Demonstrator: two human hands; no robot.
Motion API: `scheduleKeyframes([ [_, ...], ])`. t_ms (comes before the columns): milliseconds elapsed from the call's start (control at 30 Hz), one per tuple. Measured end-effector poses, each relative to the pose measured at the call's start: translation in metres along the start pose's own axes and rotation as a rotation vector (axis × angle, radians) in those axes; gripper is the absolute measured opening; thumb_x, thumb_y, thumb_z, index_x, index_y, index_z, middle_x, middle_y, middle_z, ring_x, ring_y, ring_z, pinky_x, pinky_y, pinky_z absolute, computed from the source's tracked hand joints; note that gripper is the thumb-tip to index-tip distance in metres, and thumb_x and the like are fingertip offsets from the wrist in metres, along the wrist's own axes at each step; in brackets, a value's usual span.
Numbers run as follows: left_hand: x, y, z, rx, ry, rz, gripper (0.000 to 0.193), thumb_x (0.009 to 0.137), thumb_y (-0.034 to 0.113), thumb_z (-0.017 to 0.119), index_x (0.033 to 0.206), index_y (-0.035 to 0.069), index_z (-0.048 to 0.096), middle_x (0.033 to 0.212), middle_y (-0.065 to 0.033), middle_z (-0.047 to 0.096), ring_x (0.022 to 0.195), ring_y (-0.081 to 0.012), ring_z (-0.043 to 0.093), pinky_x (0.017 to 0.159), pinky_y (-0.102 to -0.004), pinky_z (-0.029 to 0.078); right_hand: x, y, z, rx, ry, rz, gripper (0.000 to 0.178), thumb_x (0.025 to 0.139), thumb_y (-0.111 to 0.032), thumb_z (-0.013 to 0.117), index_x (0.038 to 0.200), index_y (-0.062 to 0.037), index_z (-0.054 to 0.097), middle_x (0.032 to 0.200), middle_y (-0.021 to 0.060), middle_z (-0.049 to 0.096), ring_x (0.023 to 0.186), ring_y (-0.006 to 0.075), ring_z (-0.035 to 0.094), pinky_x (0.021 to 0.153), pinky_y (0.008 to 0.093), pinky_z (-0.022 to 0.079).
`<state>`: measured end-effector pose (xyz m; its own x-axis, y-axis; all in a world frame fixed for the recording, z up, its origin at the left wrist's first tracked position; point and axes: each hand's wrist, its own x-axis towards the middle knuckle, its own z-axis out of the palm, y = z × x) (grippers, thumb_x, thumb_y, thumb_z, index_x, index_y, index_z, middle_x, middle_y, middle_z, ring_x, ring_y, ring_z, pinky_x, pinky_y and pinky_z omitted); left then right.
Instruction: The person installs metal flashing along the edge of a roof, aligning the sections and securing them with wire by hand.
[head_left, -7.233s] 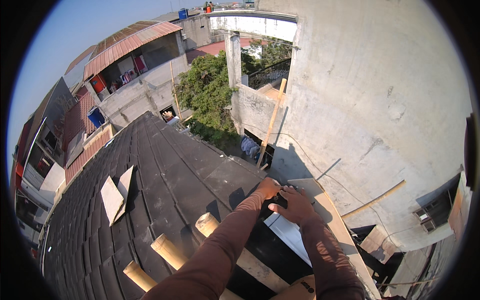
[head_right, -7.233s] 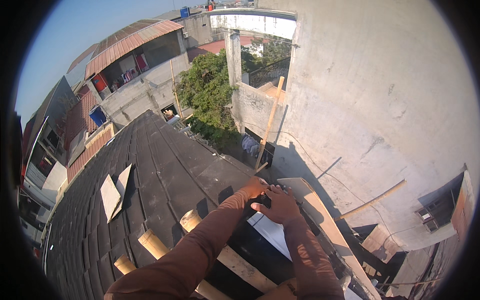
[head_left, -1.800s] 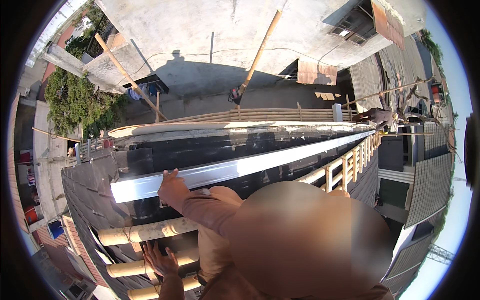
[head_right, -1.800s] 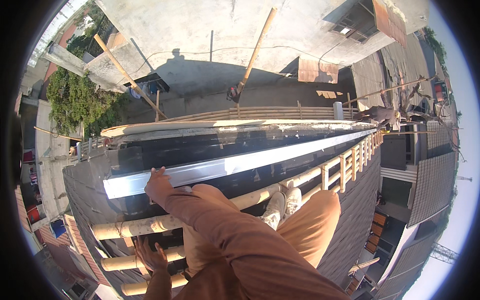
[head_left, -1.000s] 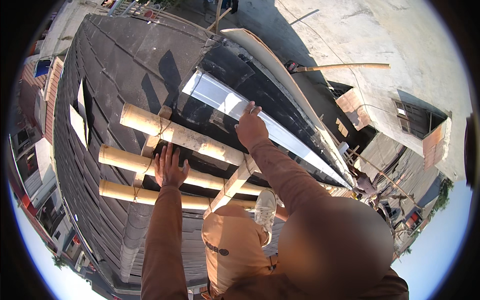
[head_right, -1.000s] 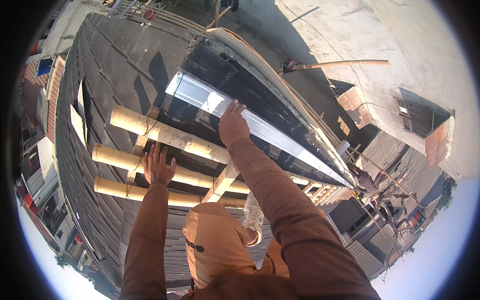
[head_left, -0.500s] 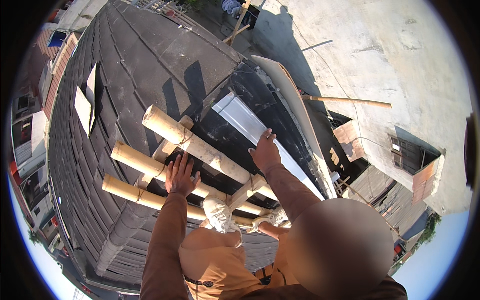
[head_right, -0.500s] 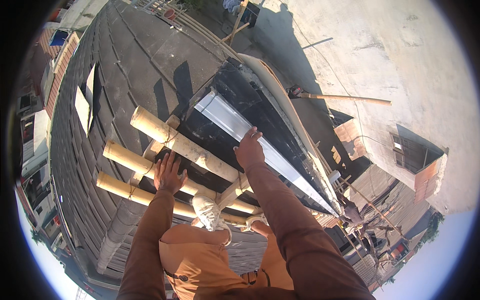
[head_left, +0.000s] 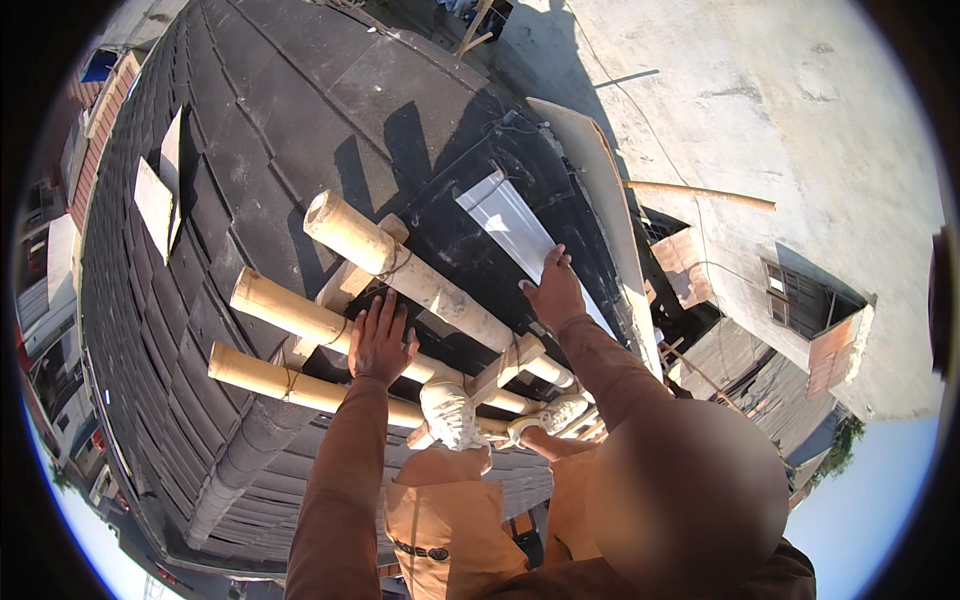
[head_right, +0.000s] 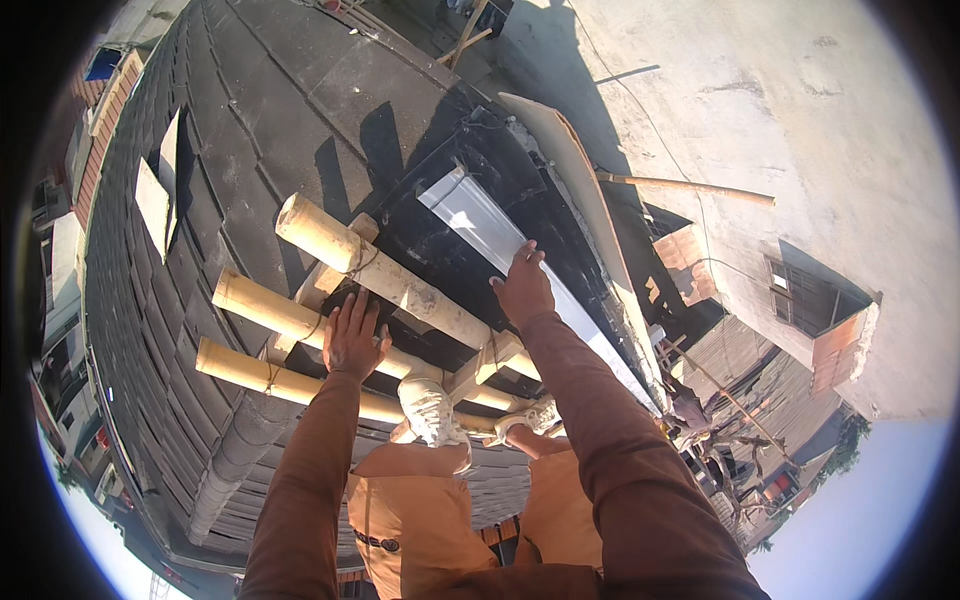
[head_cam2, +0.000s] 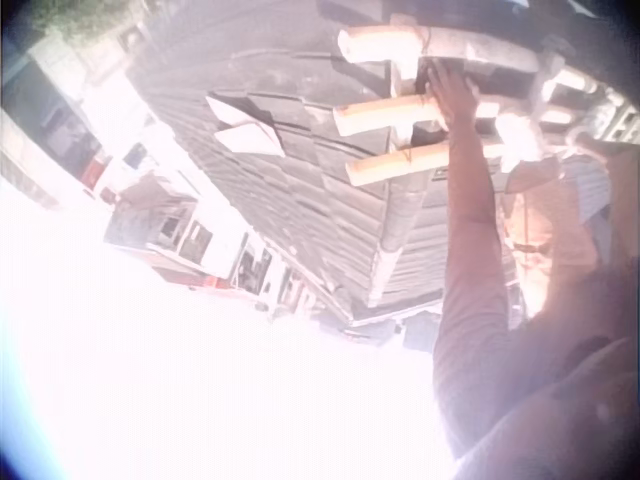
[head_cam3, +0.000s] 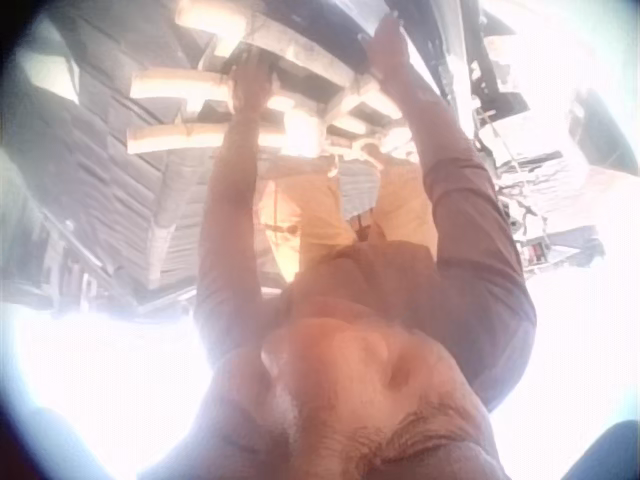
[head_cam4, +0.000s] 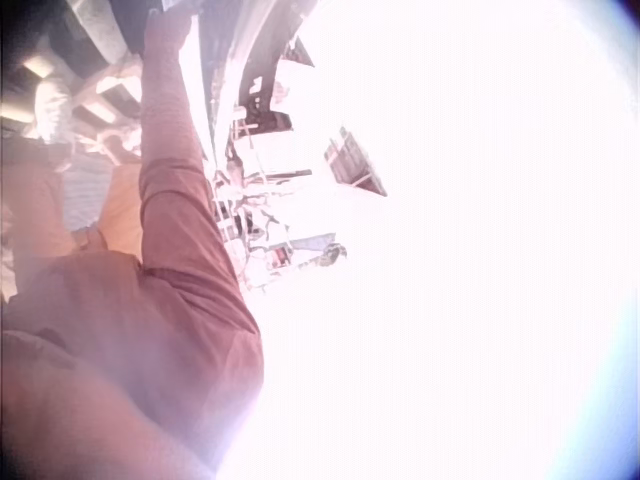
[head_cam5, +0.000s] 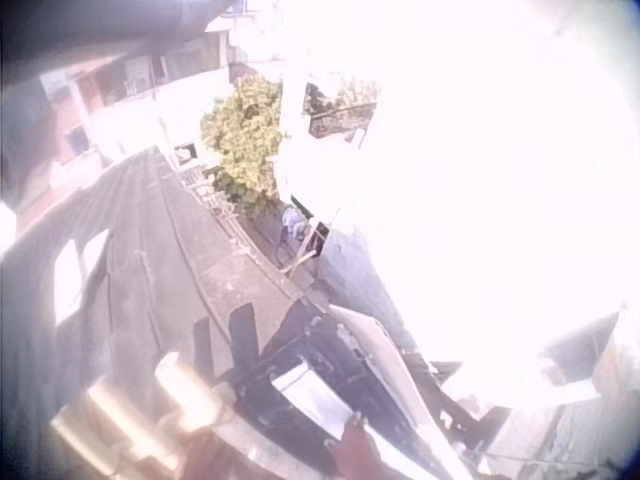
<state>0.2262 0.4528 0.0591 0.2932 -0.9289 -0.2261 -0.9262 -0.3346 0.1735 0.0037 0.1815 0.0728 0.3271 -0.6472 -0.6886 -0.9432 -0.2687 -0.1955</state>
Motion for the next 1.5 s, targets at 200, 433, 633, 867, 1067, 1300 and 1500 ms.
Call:
scheduleKeyframes([
  [200, -0.002, -0.002, 0.003, -0.018, -0.017, 0.016, 0.050, 0.098, 0.040, 0.063, 0.140, 0.014, 0.065, 0.165, -0.0088, 0.045, 0.149, -0.0280, 0.046, 0.122, -0.0501, 0.035, 0.001, 0.010, -0.003, 0.017, -0.010, -0.058, 0.104, 0.095, -0.033, 0.077, 0.162, 0.0135, 0.013, 0.159, 0.0454, 0.031, 0.133, 0.0509, 0.059, 0.112, 0.0457, 0.051],
  [433, -0.001, -0.005, -0.005, -0.001, -0.077, 0.046, 0.045, 0.098, 0.041, 0.061, 0.138, 0.021, 0.067, 0.167, -0.0076, 0.044, 0.151, -0.0265, 0.044, 0.121, -0.0474, 0.034, 0.000, 0.005, -0.015, 0.027, -0.099, -0.016, 0.107, 0.094, -0.033, 0.079, 0.163, 0.0120, 0.010, 0.161, 0.0446, 0.030, 0.140, 0.0510, 0.053, 0.117, 0.0460, 0.047],
  [633, -0.002, -0.006, -0.005, 0.038, -0.113, 0.107, 0.047, 0.098, 0.042, 0.061, 0.140, 0.019, 0.065, 0.165, -0.0073, 0.045, 0.151, -0.0290, 0.042, 0.122, -0.0517, 0.032, 0.000, 0.011, -0.015, -0.002, -0.129, -0.030, 0.108, 0.094, -0.036, 0.078, 0.164, 0.0105, 0.010, 0.163, 0.0432, 0.028, 0.139, 0.0503, 0.053, 0.117, 0.0464, 0.048],
  [867, 0.001, -0.004, -0.015, 0.064, -0.208, 0.092, 0.048, 0.099, 0.045, 0.059, 0.142, 0.022, 0.065, 0.168, -0.0062, 0.042, 0.153, -0.0269, 0.041, 0.122, -0.0500, 0.032, 0.003, 0.017, -0.018, -0.012, -0.173, -0.079, 0.111, 0.094, -0.037, 0.078, 0.165, 0.0095, 0.007, 0.165, 0.0427, 0.024, 0.136, 0.0503, 0.056, 0.114, 0.0471, 0.051],
  [1067, -0.001, -0.006, -0.024, -0.069, -0.102, 0.140, 0.045, 0.094, 0.040, 0.068, 0.134, 0.019, 0.070, 0.160, -0.0069, 0.051, 0.148, -0.0271, 0.046, 0.121, -0.0515, 0.036, -0.001, 0.011, -0.021, 0.067, -0.213, -0.011, 0.113, 0.094, -0.039, 0.078, 0.164, 0.0109, 0.004, 0.164, 0.0440, 0.022, 0.125, 0.0509, 0.064, 0.105, 0.0474, 0.057],
  [1300, -0.017, -0.042, -0.024, -0.059, -0.212, 0.520, 0.043, 0.095, 0.036, 0.066, 0.135, 0.020, 0.068, 0.162, -0.0018, 0.051, 0.154, -0.0225, 0.038, 0.128, -0.0464, 0.026, -0.004, 0.020, -0.010, -0.116, -0.081, -0.149, 0.099, 0.099, -0.039, 0.071, 0.161, 0.0137, 0.015, 0.158, 0.0445, 0.034, 0.106, 0.0484, 0.073, 0.088, 0.0456, 0.064],
  [1500, -0.027, -0.041, -0.023, 0.129, -0.099, 0.445, 0.045, 0.092, 0.045, 0.070, 0.133, 0.026, 0.069, 0.157, -0.0003, 0.055, 0.153, -0.0252, 0.039, 0.127, -0.0613, 0.021, 0.000, 0.030, -0.004, -0.221, 0.001, -0.237, 0.085, 0.103, -0.037, 0.066, 0.158, 0.0153, 0.027, 0.149, 0.0434, 0.045, 0.091, 0.0430, 0.077, 0.072, 0.0426, 0.066],
])
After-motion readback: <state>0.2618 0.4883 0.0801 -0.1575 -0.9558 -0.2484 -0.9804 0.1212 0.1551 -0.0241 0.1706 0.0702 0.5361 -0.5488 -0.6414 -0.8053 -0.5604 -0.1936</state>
